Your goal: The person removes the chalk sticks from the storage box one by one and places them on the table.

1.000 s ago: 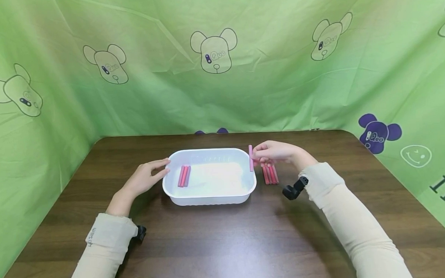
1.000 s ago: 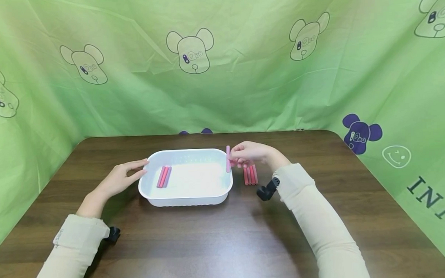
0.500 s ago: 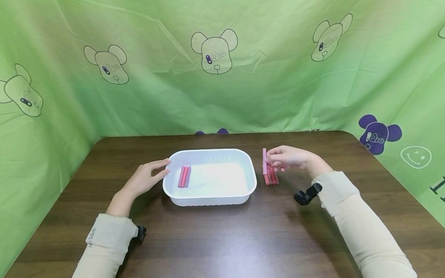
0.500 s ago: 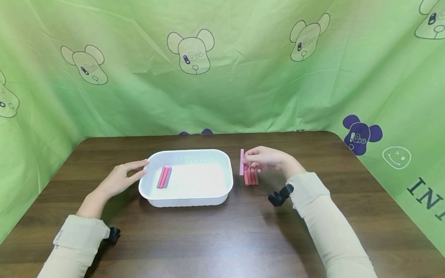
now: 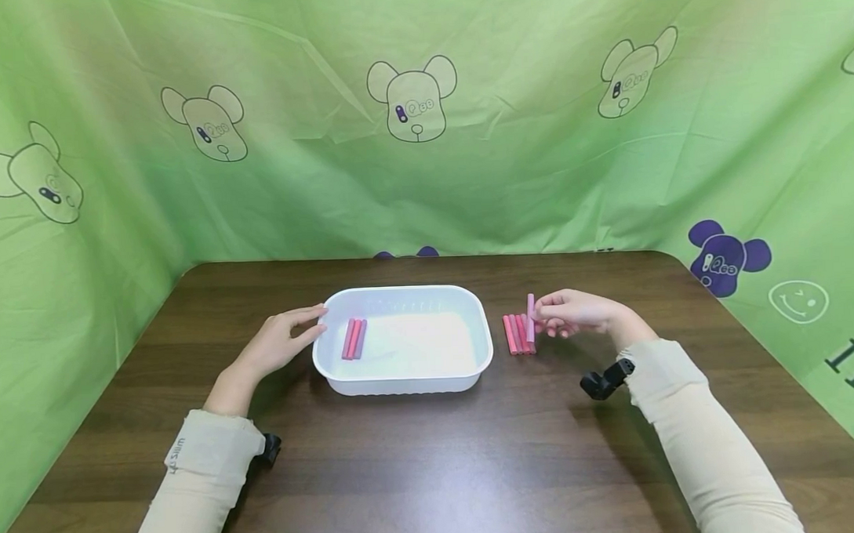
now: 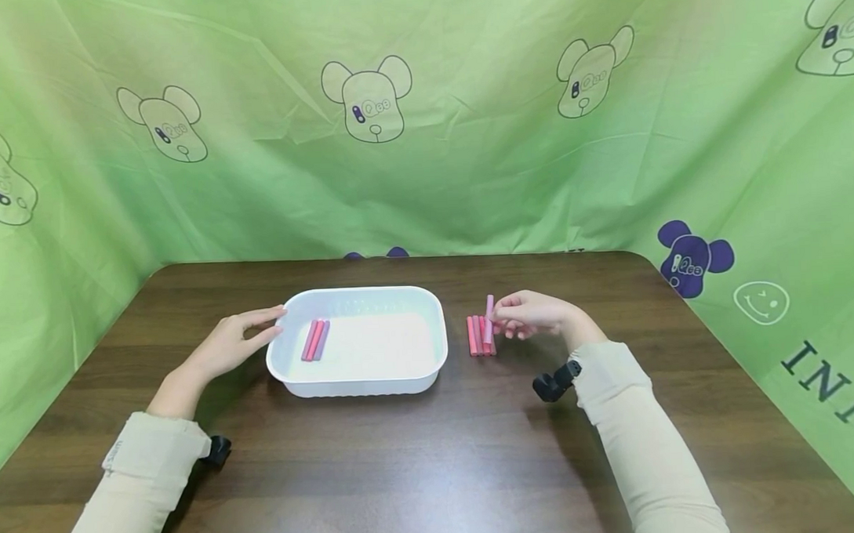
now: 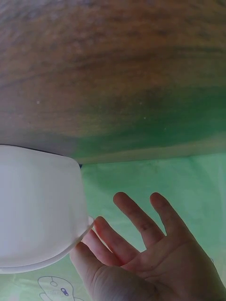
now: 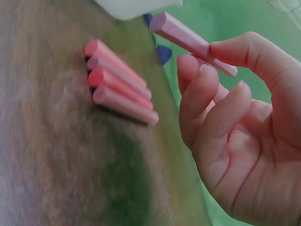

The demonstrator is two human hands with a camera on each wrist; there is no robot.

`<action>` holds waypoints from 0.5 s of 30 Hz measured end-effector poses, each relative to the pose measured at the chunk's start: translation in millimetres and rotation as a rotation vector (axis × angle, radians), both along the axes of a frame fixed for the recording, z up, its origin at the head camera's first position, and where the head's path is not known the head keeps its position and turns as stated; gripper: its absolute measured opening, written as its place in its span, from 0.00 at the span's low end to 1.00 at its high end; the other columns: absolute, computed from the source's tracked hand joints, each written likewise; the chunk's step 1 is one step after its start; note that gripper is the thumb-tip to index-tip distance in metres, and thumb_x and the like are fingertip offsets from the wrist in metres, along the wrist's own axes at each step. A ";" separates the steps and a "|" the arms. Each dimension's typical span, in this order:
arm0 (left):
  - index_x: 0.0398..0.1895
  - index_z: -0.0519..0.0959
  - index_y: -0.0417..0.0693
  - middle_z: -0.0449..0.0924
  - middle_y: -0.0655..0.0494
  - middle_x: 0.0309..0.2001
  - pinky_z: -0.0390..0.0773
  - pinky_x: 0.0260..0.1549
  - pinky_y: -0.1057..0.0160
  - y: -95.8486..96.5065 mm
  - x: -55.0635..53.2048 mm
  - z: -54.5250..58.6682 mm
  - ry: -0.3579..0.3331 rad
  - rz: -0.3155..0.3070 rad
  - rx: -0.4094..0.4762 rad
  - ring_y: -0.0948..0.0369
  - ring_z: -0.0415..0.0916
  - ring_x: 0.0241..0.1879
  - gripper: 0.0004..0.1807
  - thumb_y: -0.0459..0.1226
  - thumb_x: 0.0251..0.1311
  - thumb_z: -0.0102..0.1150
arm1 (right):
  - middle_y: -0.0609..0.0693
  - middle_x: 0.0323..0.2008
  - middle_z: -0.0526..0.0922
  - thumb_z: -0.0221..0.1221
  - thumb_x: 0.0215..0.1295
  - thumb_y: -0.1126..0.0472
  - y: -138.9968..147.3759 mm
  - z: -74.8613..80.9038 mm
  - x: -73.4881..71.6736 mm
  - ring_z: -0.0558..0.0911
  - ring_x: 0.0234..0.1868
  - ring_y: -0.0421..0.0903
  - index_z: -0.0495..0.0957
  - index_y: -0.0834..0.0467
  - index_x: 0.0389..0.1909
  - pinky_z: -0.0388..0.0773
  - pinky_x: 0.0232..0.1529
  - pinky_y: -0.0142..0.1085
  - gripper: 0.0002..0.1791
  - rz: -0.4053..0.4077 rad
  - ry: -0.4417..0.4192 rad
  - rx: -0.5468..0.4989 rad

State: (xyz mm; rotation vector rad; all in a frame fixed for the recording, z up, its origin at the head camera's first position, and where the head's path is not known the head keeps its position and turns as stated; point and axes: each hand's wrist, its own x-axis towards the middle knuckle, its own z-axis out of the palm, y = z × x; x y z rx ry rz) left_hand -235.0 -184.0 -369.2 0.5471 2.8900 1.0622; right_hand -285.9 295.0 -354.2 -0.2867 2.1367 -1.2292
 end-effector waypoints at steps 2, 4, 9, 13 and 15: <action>0.63 0.69 0.41 0.68 0.43 0.64 0.65 0.63 0.43 0.0 0.3 0.7 -0.005 0.002 0.000 0.44 0.64 0.65 0.24 0.40 0.65 0.53 | 0.44 0.28 0.78 0.50 0.67 0.59 3.2 -2.6 -0.5 0.73 0.23 0.32 0.72 0.57 0.33 0.70 0.22 0.22 0.06 -0.005 -0.007 0.010; 0.63 0.69 0.42 0.67 0.43 0.65 0.65 0.63 0.43 -0.1 0.6 1.2 -0.007 0.003 -0.002 0.44 0.65 0.64 0.24 0.40 0.65 0.53 | 0.44 0.28 0.77 0.51 0.67 0.60 6.4 -4.9 -1.0 0.73 0.24 0.33 0.72 0.57 0.33 0.70 0.22 0.22 0.06 -0.010 -0.013 0.022; 0.63 0.69 0.42 0.67 0.43 0.65 0.64 0.63 0.43 -0.4 0.7 1.4 -0.006 0.005 -0.008 0.44 0.64 0.65 0.24 0.40 0.65 0.53 | 0.44 0.28 0.78 0.52 0.66 0.59 12.5 -8.8 -3.0 0.74 0.23 0.32 0.74 0.58 0.34 0.70 0.22 0.22 0.07 -0.029 -0.021 0.070; 0.63 0.69 0.42 0.67 0.43 0.65 0.64 0.64 0.43 -0.8 0.2 1.5 -0.010 0.008 -0.007 0.45 0.63 0.66 0.24 0.40 0.65 0.52 | 0.43 0.27 0.79 0.52 0.66 0.57 15.5 -12.5 -5.3 0.74 0.23 0.32 0.75 0.58 0.36 0.71 0.23 0.22 0.08 -0.037 -0.030 0.101; 0.63 0.69 0.42 0.67 0.43 0.65 0.64 0.63 0.43 -0.9 0.2 1.7 -0.012 0.008 -0.006 0.45 0.64 0.65 0.24 0.40 0.65 0.52 | 0.42 0.27 0.80 0.52 0.66 0.57 16.2 -14.0 -6.3 0.74 0.23 0.32 0.76 0.58 0.36 0.71 0.23 0.22 0.08 -0.039 -0.033 0.114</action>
